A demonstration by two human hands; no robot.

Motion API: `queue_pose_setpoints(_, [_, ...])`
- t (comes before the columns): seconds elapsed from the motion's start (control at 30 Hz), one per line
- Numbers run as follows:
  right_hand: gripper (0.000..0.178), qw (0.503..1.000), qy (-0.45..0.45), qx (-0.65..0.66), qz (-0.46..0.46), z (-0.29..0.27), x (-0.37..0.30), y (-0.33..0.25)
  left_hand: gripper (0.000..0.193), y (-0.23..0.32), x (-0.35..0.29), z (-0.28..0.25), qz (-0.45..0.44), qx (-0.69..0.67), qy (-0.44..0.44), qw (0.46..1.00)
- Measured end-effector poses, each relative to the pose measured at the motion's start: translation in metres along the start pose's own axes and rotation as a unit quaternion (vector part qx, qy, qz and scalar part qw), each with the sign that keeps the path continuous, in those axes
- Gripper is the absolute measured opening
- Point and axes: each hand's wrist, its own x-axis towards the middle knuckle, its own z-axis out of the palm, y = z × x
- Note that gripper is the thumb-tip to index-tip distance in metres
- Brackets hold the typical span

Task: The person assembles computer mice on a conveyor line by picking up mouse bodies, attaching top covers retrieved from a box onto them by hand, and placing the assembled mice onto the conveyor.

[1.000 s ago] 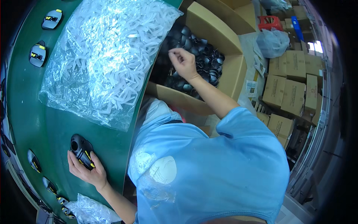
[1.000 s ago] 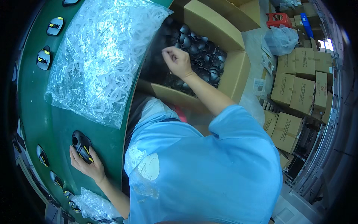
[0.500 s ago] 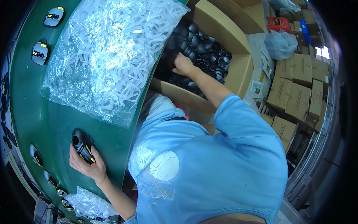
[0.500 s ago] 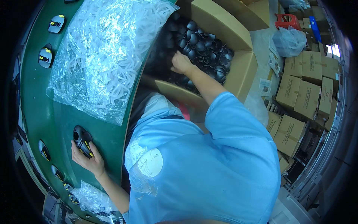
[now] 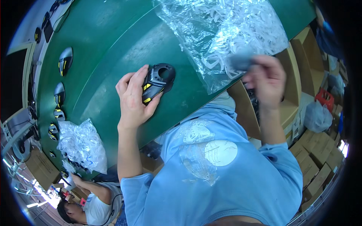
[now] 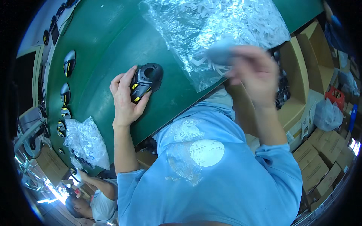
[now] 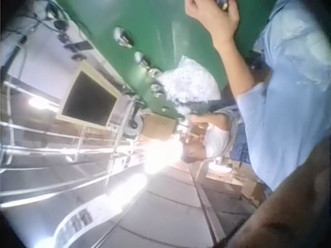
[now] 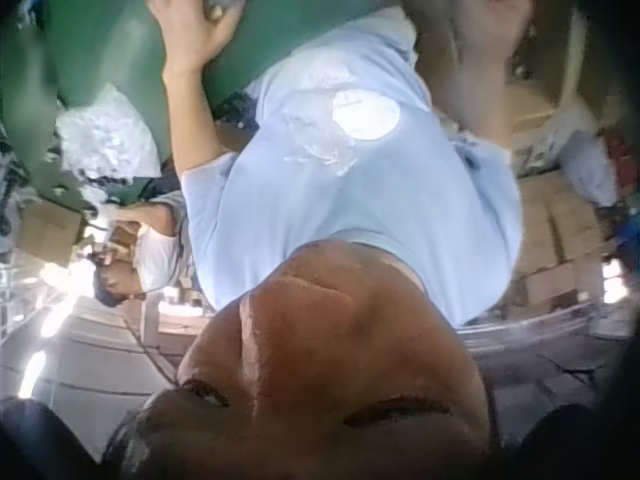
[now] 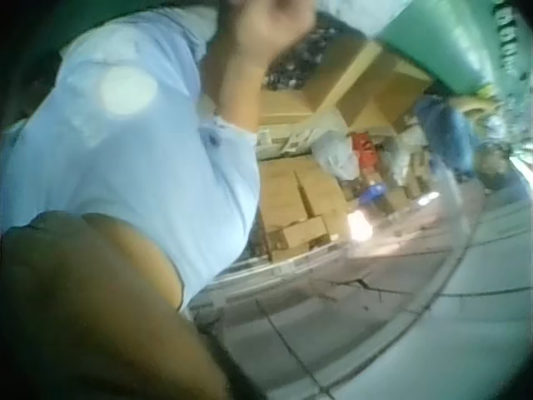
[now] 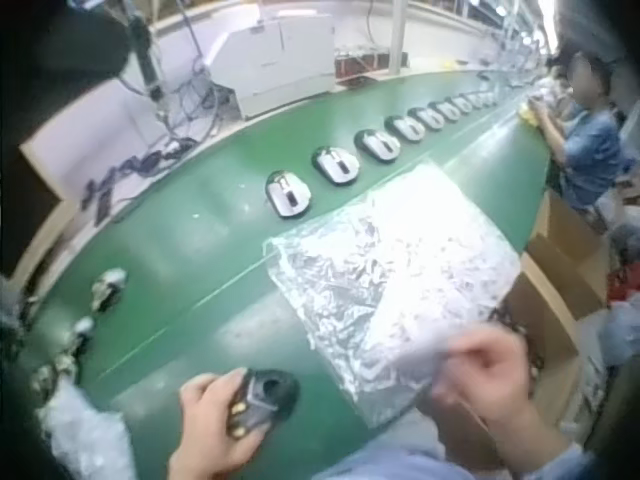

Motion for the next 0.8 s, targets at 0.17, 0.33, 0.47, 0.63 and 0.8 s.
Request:
queue_pose_setpoints(0.17, [0.021,0.971,-0.228,-0.058,0.034,0.115,0.043,0.016,0.082,-0.011,-0.004,-0.002,0.030,-0.019,0.004,0.999])
queue_pose_setpoints(0.33, [0.032,0.874,-0.304,-0.333,-0.180,0.117,0.060,0.024,0.081,-0.011,-0.010,-0.001,0.016,-0.029,0.026,0.999])
queue_pose_setpoints(0.47, [0.040,0.851,-0.335,-0.326,-0.239,0.124,0.072,0.027,0.080,-0.012,-0.010,0.000,0.017,-0.026,0.019,0.999])
queue_pose_setpoints(0.63, [0.052,0.821,-0.424,-0.304,-0.231,0.126,0.093,0.035,0.080,-0.012,-0.009,0.002,0.017,-0.037,0.030,0.999])
queue_pose_setpoints(0.8, [0.054,0.824,-0.431,-0.281,-0.239,0.131,0.096,0.034,0.081,-0.012,-0.009,0.002,0.025,-0.047,0.035,0.998])
